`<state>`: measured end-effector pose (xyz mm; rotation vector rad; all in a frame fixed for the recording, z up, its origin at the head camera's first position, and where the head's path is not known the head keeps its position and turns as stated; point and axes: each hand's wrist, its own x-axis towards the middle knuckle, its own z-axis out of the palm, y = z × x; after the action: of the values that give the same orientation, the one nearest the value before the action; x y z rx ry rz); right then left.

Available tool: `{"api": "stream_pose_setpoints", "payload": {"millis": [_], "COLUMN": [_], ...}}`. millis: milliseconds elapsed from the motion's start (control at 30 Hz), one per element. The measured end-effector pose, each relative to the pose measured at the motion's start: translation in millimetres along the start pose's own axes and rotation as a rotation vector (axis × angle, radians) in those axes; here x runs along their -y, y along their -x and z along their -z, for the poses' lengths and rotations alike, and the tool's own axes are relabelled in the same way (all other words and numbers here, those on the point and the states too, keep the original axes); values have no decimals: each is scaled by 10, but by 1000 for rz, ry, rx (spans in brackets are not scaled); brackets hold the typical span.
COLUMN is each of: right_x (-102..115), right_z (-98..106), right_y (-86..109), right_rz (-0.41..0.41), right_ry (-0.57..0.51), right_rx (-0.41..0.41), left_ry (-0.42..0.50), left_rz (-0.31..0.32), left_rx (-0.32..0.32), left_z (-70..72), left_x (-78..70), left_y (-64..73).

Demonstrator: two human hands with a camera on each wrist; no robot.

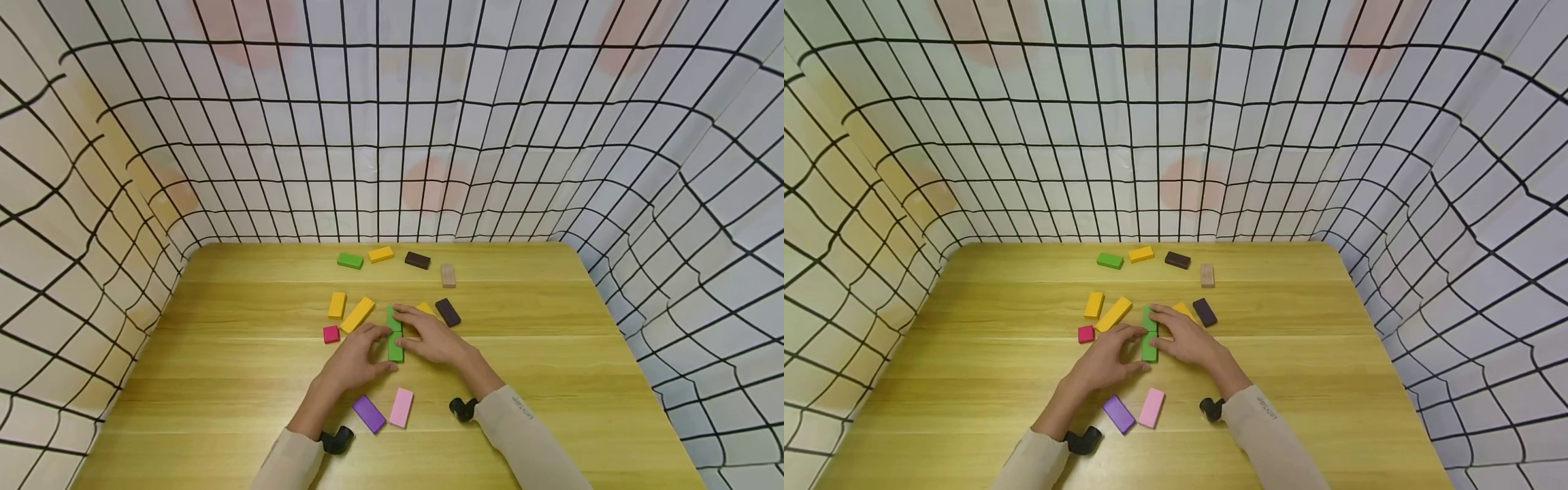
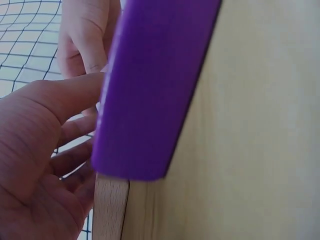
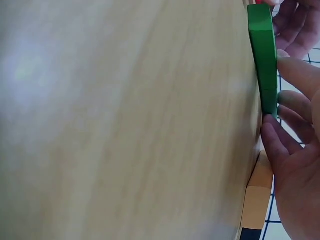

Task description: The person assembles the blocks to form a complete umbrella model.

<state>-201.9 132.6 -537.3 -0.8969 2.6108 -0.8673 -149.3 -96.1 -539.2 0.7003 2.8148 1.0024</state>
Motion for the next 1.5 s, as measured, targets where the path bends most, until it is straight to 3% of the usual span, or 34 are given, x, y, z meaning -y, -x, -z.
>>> {"api": "stream_pose_setpoints", "payload": {"millis": [233,500,700,900,1133,1333,1500], "right_x": [20,21,37,54,37,32,51], "right_z": [5,-2,1,7,-7,-11,-9], "right_y": [14,25,32,48,37,30,29], "right_rz": [-13,-11,-8,1,0,-12,-10], "right_ry": [-12,-18,-24,-31,-28,-28,-25], "right_rx": [1,-10,-10,-8,-7,-13,-10], "left_ry": [-14,1,-55,-54,-26,-6,-26], "left_rz": [-14,-107,-172,-212,-233,-255,-238], "left_rx": [15,161,199,236,282,285,279], "left_z": [49,43,15,-24,-42,-31,-30], "left_x": [-48,-141,-201,-202,-196,-212,-215], "left_y": [174,325,349,375,395,396,409]}}
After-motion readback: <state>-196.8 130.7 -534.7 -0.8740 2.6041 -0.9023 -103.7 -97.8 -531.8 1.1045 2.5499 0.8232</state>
